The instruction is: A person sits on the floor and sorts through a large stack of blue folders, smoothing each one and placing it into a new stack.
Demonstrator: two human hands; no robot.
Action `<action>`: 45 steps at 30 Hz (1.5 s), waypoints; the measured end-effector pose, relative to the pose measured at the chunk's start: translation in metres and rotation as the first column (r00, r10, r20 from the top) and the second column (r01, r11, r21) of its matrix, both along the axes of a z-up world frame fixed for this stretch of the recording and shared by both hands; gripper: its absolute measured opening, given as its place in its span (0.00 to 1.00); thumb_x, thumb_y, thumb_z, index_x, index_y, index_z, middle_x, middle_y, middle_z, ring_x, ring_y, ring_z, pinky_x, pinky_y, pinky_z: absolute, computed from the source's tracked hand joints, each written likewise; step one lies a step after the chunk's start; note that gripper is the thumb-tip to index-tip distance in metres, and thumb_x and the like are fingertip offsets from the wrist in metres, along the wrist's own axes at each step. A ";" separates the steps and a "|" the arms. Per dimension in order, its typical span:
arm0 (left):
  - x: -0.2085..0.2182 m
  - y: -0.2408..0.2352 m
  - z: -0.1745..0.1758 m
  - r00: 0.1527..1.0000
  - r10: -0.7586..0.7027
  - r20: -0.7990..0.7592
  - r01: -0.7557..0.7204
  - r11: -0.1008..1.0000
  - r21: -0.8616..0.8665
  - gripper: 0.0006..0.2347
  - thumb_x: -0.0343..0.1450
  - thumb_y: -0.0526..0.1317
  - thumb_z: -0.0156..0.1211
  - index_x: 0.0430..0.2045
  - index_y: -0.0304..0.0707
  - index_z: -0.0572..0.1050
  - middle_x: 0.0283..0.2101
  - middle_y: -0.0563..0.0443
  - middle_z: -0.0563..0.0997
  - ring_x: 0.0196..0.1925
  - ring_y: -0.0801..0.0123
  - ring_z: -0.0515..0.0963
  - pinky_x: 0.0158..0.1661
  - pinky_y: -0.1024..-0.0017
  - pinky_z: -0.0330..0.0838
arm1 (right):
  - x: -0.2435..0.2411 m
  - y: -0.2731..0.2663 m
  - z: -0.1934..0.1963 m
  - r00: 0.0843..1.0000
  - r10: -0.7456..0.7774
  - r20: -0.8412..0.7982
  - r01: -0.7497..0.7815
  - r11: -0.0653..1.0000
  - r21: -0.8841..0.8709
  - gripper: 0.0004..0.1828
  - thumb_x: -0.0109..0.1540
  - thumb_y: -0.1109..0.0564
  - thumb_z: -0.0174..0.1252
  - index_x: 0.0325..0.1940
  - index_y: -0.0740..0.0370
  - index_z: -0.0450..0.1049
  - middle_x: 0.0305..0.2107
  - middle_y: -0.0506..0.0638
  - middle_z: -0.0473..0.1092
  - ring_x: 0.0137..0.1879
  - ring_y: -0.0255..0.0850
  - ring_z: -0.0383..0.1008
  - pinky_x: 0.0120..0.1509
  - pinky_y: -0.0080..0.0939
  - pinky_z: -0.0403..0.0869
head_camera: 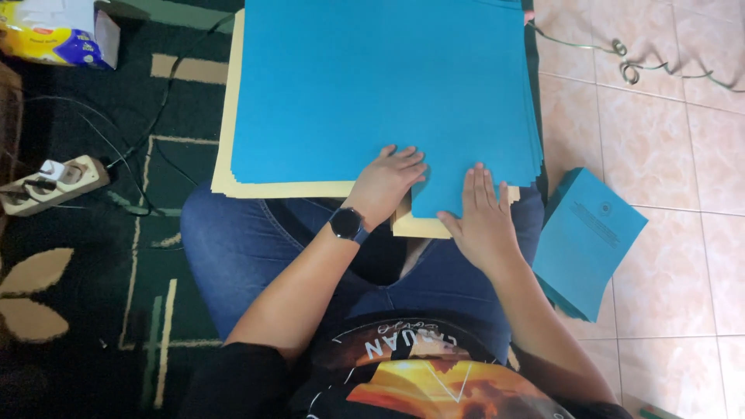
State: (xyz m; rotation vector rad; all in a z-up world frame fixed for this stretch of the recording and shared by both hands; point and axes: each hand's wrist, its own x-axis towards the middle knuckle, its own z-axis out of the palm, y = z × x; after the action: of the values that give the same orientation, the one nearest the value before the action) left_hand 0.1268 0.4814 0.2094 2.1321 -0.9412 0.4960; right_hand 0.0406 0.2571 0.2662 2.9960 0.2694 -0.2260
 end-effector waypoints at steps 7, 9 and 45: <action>-0.002 -0.005 -0.006 0.957 0.182 0.224 -0.191 0.981 0.017 0.10 0.75 0.39 0.57 0.50 0.49 0.77 0.47 0.55 0.85 0.56 0.68 0.83 0.62 0.60 0.71 | 0.030 0.018 0.030 0.990 0.131 0.047 -0.138 0.969 0.204 0.32 0.75 0.40 0.36 0.78 0.59 0.58 0.73 0.59 0.57 0.78 0.56 0.54 0.79 0.69 0.50; -0.002 -0.005 -0.002 0.949 0.211 0.234 -0.201 0.977 -0.067 0.09 0.75 0.39 0.58 0.48 0.47 0.78 0.44 0.55 0.85 0.53 0.68 0.84 0.63 0.59 0.71 | 0.038 0.010 0.025 0.923 0.202 0.329 -0.224 0.974 0.031 0.20 0.71 0.55 0.51 0.67 0.50 0.74 0.62 0.47 0.72 0.72 0.47 0.68 0.77 0.63 0.62; -0.027 0.002 0.052 0.998 0.039 -0.055 -0.023 0.962 0.273 0.18 0.71 0.30 0.62 0.58 0.40 0.76 0.63 0.42 0.77 0.69 0.51 0.73 0.69 0.48 0.61 | 0.036 0.017 0.039 0.950 -0.089 -0.298 0.255 -0.324 0.911 0.39 0.77 0.47 0.36 0.79 0.65 0.22 0.77 0.70 0.30 0.82 0.68 0.31 0.84 0.70 0.45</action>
State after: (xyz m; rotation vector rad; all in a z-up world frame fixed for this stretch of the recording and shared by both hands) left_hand 0.0994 0.4832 0.2612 2.3970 -0.9900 0.3308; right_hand 0.0766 0.2741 0.3049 4.8937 -0.2530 -0.2533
